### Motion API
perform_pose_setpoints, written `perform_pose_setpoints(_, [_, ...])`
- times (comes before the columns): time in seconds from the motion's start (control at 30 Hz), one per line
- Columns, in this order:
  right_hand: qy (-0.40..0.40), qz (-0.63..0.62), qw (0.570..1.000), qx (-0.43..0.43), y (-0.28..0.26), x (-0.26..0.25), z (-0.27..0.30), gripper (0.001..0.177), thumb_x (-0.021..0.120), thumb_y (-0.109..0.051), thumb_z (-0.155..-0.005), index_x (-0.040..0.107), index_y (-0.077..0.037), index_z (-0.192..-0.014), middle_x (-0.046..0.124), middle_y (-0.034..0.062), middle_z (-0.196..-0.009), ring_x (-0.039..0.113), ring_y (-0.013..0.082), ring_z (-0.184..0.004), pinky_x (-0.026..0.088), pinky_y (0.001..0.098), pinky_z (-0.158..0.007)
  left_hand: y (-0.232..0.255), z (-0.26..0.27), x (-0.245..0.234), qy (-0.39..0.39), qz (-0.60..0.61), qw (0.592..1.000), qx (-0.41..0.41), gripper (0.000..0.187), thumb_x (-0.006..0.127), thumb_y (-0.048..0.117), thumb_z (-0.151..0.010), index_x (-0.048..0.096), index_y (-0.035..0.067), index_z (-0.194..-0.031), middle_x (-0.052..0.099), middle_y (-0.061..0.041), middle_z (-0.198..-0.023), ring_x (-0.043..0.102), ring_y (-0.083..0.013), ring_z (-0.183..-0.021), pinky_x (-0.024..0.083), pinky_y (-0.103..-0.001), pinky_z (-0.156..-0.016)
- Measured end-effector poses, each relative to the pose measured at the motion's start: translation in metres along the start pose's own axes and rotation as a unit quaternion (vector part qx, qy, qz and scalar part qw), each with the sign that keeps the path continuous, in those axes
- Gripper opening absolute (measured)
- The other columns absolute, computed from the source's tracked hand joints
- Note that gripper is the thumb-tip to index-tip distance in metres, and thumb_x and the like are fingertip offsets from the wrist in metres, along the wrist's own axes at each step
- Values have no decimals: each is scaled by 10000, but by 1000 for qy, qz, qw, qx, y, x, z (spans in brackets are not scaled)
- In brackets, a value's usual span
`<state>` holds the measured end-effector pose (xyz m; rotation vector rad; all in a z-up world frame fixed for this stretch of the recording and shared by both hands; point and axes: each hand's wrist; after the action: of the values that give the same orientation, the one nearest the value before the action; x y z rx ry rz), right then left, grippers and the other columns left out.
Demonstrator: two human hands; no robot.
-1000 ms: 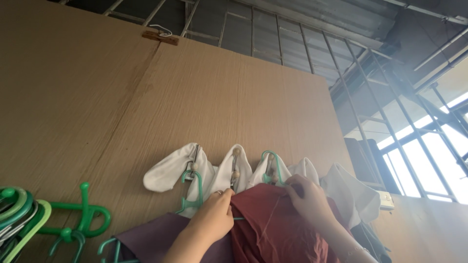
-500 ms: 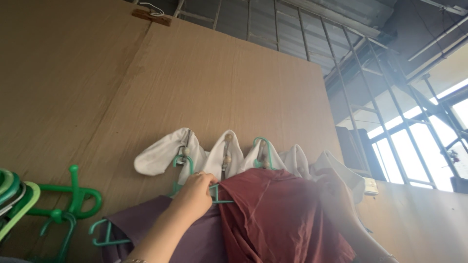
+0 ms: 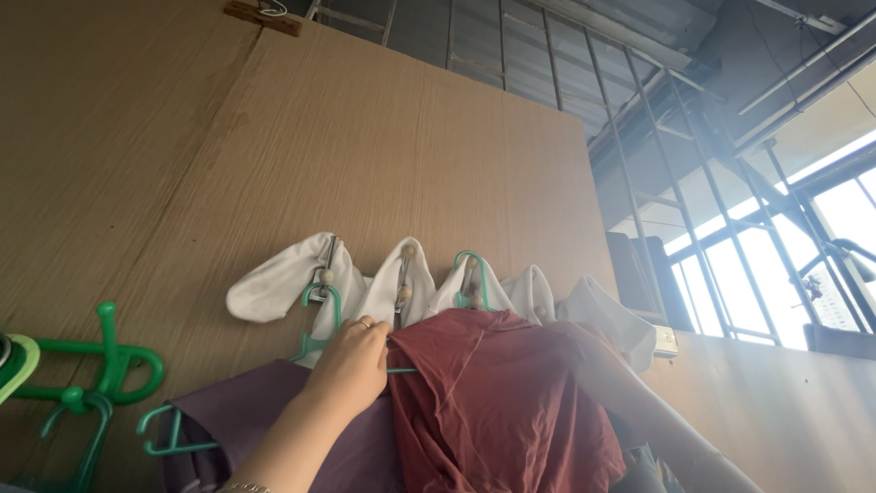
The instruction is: Taking wet laundry out of a washing machine and hanging it on a wall-mounted rack or hooks on a balcony.
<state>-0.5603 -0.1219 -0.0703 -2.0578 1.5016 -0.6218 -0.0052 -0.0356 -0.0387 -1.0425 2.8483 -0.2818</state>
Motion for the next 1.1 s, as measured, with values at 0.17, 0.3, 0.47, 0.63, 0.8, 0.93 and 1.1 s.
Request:
perform_pose_setpoints(0.17, [-34,-2,988,-148,-124,-16,-70,241,600,-233,-1046,794,-190,-1182,732,17,-1058,674,124,-992,505,244,-944,0,0,7,0,-28,999,26,390,630,32,-877,605,100,-1260,699,-125,-1119,681,-341,-1001,588,-483,-807])
perform_pose_setpoints(0.3, [-79,149,932,-320,-146,-58,-23,363,486,-372,-1027,640,-349,-1355,694,-18,-1224,658,218,-1213,490,451,-1039,-5,-8,12,-64,-52,997,-13,397,575,19,-919,635,133,-1295,660,-90,-1147,657,-329,-1072,584,-505,-869])
perform_pose_setpoints(0.47, [-46,186,935,-299,-100,-41,-86,327,549,-474,-999,662,-397,-1296,743,-73,-1267,683,223,-1255,550,492,-1043,-11,-14,15,-106,-41,993,-42,487,531,-28,-913,635,145,-1356,635,-103,-1177,640,-355,-1155,603,-519,-937])
perform_pose_setpoints(0.63, [-42,153,982,102,-256,-104,57,387,597,-342,-1021,765,-76,-1245,717,169,-1182,668,344,-1115,501,501,-1056,-23,-26,26,-89,-32,995,-45,386,590,-9,-915,696,126,-1260,658,-111,-1060,676,-372,-1101,622,-494,-900])
perform_pose_setpoints(0.8, [-17,221,950,-219,-198,-105,19,406,443,-446,-1057,684,-330,-1362,728,77,-1247,726,293,-1169,632,446,-892,-9,-35,12,-34,50,996,-72,328,551,29,-939,757,120,-1176,729,-151,-1044,693,-401,-1112,581,-496,-971])
perform_pose_setpoints(0.93, [4,99,965,-241,-50,-7,-189,450,482,-217,-1099,672,56,-1403,670,390,-1324,605,553,-1271,499,614,-1088,25,-29,-36,-23,109,991,-78,328,529,41,-931,769,82,-1151,765,-205,-1066,678,-431,-1150,549,-517,-1016])
perform_pose_setpoints(1.1, [-29,10,974,-225,-70,-52,-69,434,516,-377,-1066,699,-116,-1361,695,238,-1354,599,458,-1316,489,589,-1099,18,-13,-28,-96,186,967,-144,381,480,302,-955,779,122,-1108,761,-165,-1141,645,-390,-1237,498,-499,-1077])
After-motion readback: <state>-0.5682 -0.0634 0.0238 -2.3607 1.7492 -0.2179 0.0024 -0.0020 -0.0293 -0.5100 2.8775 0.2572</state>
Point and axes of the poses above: each hand's wrist, its own z-axis away from the middle knuckle, its own x-axis out of the palm, y = z × x
